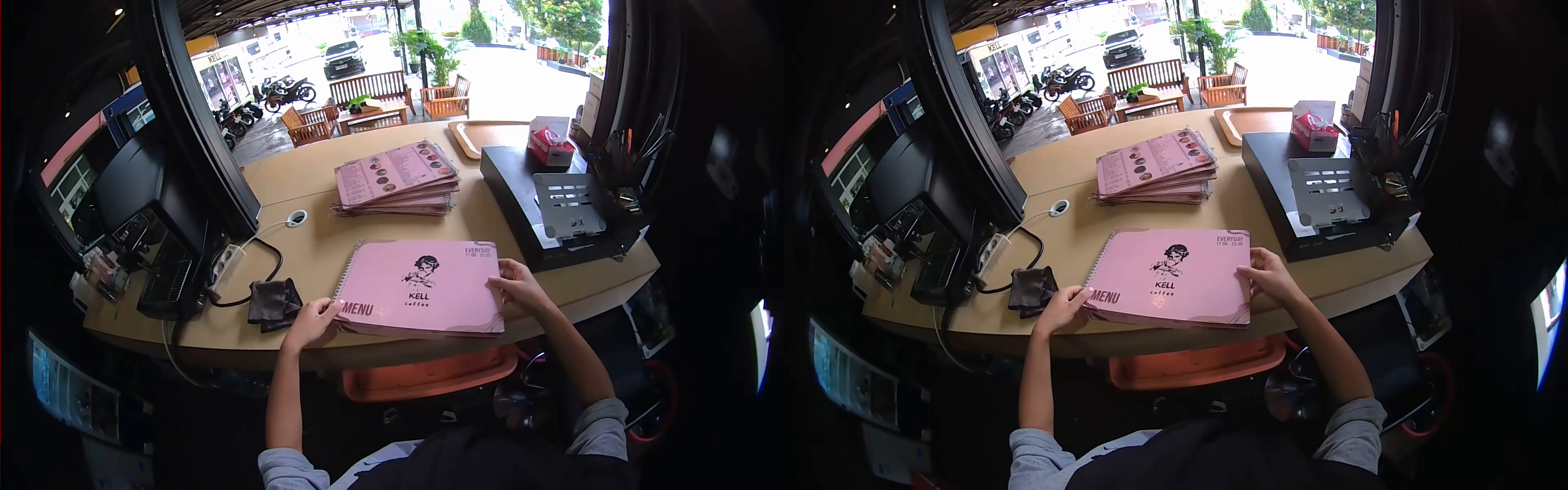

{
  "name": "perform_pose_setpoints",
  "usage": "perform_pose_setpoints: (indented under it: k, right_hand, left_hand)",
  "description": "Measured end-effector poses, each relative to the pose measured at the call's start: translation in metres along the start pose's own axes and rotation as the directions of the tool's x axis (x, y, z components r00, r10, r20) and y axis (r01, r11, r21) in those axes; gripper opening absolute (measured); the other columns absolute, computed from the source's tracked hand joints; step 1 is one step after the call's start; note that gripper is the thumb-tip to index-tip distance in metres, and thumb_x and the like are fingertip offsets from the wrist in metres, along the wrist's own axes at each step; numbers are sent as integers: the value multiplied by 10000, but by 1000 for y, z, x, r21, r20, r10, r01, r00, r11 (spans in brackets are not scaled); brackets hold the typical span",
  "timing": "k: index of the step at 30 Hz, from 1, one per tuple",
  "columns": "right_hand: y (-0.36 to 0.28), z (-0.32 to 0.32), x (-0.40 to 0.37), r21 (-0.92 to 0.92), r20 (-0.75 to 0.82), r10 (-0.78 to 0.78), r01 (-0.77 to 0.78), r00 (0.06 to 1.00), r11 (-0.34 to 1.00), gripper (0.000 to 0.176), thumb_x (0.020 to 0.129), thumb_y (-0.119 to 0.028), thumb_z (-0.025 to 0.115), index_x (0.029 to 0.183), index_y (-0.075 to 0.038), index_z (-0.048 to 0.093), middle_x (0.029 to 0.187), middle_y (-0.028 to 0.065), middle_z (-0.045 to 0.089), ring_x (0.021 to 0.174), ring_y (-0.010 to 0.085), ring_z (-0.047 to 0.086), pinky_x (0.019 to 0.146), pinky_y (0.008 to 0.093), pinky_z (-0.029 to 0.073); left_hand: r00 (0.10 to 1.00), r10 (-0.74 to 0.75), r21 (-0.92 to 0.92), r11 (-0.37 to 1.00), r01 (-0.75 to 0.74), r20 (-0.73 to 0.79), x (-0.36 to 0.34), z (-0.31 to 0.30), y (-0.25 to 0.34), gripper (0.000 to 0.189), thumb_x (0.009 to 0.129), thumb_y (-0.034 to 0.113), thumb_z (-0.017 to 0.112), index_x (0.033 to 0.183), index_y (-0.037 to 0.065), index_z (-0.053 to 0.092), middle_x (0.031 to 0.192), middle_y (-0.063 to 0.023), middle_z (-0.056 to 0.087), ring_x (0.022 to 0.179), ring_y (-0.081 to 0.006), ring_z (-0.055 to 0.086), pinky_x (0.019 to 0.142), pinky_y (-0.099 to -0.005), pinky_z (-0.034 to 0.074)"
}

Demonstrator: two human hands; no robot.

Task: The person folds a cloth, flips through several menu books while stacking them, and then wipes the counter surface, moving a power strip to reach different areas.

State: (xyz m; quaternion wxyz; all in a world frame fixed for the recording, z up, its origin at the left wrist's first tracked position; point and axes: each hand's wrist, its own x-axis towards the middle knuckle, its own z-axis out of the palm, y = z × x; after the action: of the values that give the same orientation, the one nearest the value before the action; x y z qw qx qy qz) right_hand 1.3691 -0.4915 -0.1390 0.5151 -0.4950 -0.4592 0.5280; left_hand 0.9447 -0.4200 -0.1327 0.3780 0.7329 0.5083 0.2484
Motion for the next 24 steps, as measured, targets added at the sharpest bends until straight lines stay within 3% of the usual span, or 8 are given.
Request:
perform_pose_setpoints:
  k: [3, 6, 11, 13, 16, 18, 23, 24]
  right_hand:
    - [9, 1, 1, -61, 20, -55, 56, 998, 997, 440, 848, -86, 629, 1203, 61, 415, 871, 89, 636, 653, 126, 634, 427, 226, 499]
    - [-8, 10, -8, -549, -23, -31, 13, 999, 836, 443, 830, -132, 656, 1152, 97, 455, 648, 86, 600, 458, 128, 569, 378, 267, 453]
    - [5, 15, -9, -669, -83, -93, 14, 992, 743, 505, 813, -172, 677, 1207, 67, 471, 559, 59, 542, 431, 123, 537, 368, 287, 415]
    - [28, 6, 2, -842, 31, -413, 247, 910, 480, 538, 812, -153, 673, 1250, 59, 445, 579, 72, 536, 479, 135, 546, 423, 297, 437]
    - [21, 0, -2, -780, -31, -255, 136, 966, 611, 566, 811, -152, 669, 1273, 66, 425, 614, 88, 544, 521, 154, 547, 479, 312, 454]
    - [22, -1, -3, -751, -20, -264, 160, 964, 641, 573, 813, -155, 667, 1278, 67, 415, 608, 85, 539, 512, 156, 536, 481, 312, 452]
    - [4, 3, -8, -730, -20, -243, 152, 970, 666, 622, 821, -143, 659, 1320, 57, 346, 688, 96, 549, 586, 140, 550, 543, 292, 475]
    - [-6, 8, -13, -705, -36, -313, 198, 949, 681, 650, 825, -136, 647, 1338, 62, 300, 869, 158, 577, 774, 207, 583, 689, 315, 477]
  left_hand:
    - [992, -30, 261, 963, 61, -122, -10, 4, 12, 418, 840, 379, 629, 786, -35, 613, 708, -142, 631, 651, -198, 600, 640, -300, 469]
    - [977, 3, 340, 938, 72, -214, -3, 13, 15, 444, 798, 392, 673, 907, -33, 604, 877, -189, 624, 795, -275, 617, 716, -344, 478]
    - [960, 6, 473, 871, 132, -280, 16, 40, 26, 625, 821, 518, 584, 1033, -69, 563, 1035, -256, 571, 987, -359, 573, 862, -399, 449]
    - [962, 2, 514, 846, 144, -272, 24, 41, 26, 691, 831, 555, 542, 1054, -98, 555, 1008, -288, 585, 981, -391, 580, 870, -415, 451]
    - [963, -201, 314, 916, 251, -182, 47, 34, 8, 699, 836, 545, 550, 1087, -107, 547, 951, -245, 630, 904, -336, 624, 816, -386, 482]
    - [958, -244, -195, 943, 271, 150, 57, 33, 4, 643, 863, 494, 552, 1111, -99, 544, 911, -161, 656, 830, -218, 642, 742, -323, 504]
    - [995, -94, -497, 865, 67, -29, 40, 37, 25, 458, 895, 379, 578, 1099, -31, 554, 855, -57, 629, 757, -95, 592, 691, -239, 486]
    - [990, -45, -550, 834, -35, -133, 38, 38, 25, 406, 900, 347, 586, 1102, -4, 552, 836, -36, 623, 743, -83, 579, 685, -228, 480]
